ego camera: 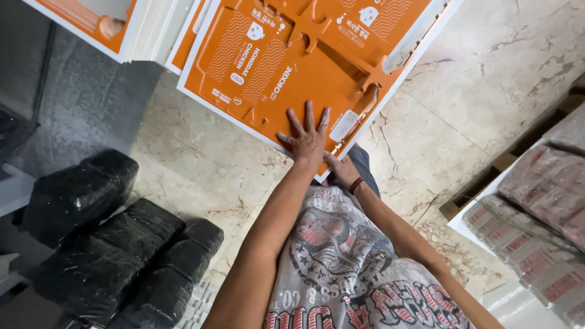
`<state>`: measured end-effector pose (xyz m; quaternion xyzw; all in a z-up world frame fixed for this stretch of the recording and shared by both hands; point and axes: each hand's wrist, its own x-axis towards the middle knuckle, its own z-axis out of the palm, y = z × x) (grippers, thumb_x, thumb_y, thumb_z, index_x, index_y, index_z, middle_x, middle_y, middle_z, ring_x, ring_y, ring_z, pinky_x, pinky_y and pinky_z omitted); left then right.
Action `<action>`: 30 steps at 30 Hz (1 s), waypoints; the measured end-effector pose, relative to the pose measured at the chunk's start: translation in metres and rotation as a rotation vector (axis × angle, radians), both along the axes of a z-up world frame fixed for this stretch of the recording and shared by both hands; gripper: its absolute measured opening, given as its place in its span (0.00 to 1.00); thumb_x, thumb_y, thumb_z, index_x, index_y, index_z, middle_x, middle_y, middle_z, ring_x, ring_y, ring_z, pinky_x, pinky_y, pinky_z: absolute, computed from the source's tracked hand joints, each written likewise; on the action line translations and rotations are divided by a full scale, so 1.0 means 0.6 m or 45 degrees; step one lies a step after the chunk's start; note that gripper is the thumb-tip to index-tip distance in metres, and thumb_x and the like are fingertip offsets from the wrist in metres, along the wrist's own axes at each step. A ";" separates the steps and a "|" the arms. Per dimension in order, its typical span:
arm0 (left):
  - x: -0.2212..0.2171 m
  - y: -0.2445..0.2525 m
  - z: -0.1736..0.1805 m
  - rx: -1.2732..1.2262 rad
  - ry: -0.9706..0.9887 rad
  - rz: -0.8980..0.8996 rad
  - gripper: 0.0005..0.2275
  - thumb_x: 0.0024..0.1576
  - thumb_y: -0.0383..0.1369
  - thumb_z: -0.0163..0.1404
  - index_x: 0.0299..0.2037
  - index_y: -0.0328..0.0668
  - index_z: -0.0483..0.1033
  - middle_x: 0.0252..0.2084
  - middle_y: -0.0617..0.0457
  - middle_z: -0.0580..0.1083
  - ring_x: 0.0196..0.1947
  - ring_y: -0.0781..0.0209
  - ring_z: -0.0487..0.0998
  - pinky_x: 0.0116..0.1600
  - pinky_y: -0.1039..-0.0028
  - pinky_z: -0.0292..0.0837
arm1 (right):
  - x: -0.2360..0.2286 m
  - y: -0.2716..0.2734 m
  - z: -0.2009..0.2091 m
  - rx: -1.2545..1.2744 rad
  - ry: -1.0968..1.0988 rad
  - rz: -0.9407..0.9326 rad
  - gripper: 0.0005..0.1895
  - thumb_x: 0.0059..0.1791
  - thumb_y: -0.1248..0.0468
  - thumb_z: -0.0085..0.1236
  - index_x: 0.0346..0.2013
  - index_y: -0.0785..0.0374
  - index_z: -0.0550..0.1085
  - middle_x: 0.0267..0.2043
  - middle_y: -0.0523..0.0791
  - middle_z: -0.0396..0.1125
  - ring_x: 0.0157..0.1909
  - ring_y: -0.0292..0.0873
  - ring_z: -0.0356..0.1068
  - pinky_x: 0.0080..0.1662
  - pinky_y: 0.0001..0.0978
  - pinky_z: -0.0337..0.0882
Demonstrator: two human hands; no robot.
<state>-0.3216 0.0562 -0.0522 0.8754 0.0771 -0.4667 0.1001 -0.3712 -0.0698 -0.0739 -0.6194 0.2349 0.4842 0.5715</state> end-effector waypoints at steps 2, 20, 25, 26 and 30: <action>-0.008 -0.004 -0.015 0.004 -0.008 -0.001 0.55 0.52 0.46 0.64 0.78 0.64 0.25 0.77 0.40 0.18 0.72 0.15 0.17 0.58 0.09 0.33 | 0.004 0.004 0.027 -0.014 0.012 -0.043 0.23 0.53 0.51 0.58 0.46 0.72 0.74 0.32 0.59 0.72 0.25 0.55 0.76 0.32 0.46 0.81; -0.013 0.022 0.037 -0.186 -0.177 0.196 0.34 0.64 0.44 0.47 0.78 0.65 0.40 0.81 0.46 0.28 0.76 0.21 0.24 0.60 0.12 0.42 | -0.020 -0.049 -0.081 -0.051 0.127 0.028 0.31 0.54 0.44 0.56 0.51 0.72 0.70 0.38 0.56 0.67 0.32 0.56 0.74 0.35 0.50 0.81; -0.029 0.029 0.011 -0.240 -0.386 0.384 0.26 0.67 0.45 0.35 0.76 0.59 0.50 0.81 0.47 0.39 0.77 0.25 0.32 0.64 0.17 0.39 | 0.052 -0.103 -0.079 0.049 0.316 0.383 0.37 0.50 0.36 0.62 0.50 0.71 0.77 0.39 0.64 0.73 0.39 0.67 0.78 0.39 0.66 0.79; -0.038 0.039 0.007 -0.199 -0.712 0.445 0.27 0.64 0.42 0.43 0.75 0.54 0.54 0.80 0.43 0.43 0.76 0.26 0.39 0.66 0.21 0.40 | 0.079 -0.123 -0.075 -0.007 0.270 0.485 0.38 0.51 0.38 0.57 0.54 0.72 0.74 0.43 0.63 0.73 0.44 0.66 0.77 0.44 0.65 0.77; -0.080 0.068 0.064 -0.107 -0.855 1.062 0.37 0.61 0.41 0.52 0.78 0.55 0.43 0.80 0.37 0.38 0.77 0.31 0.42 0.72 0.31 0.44 | 0.231 -0.208 0.000 -0.209 0.077 0.276 0.47 0.48 0.42 0.63 0.74 0.59 0.56 0.70 0.65 0.57 0.62 0.70 0.67 0.57 0.68 0.69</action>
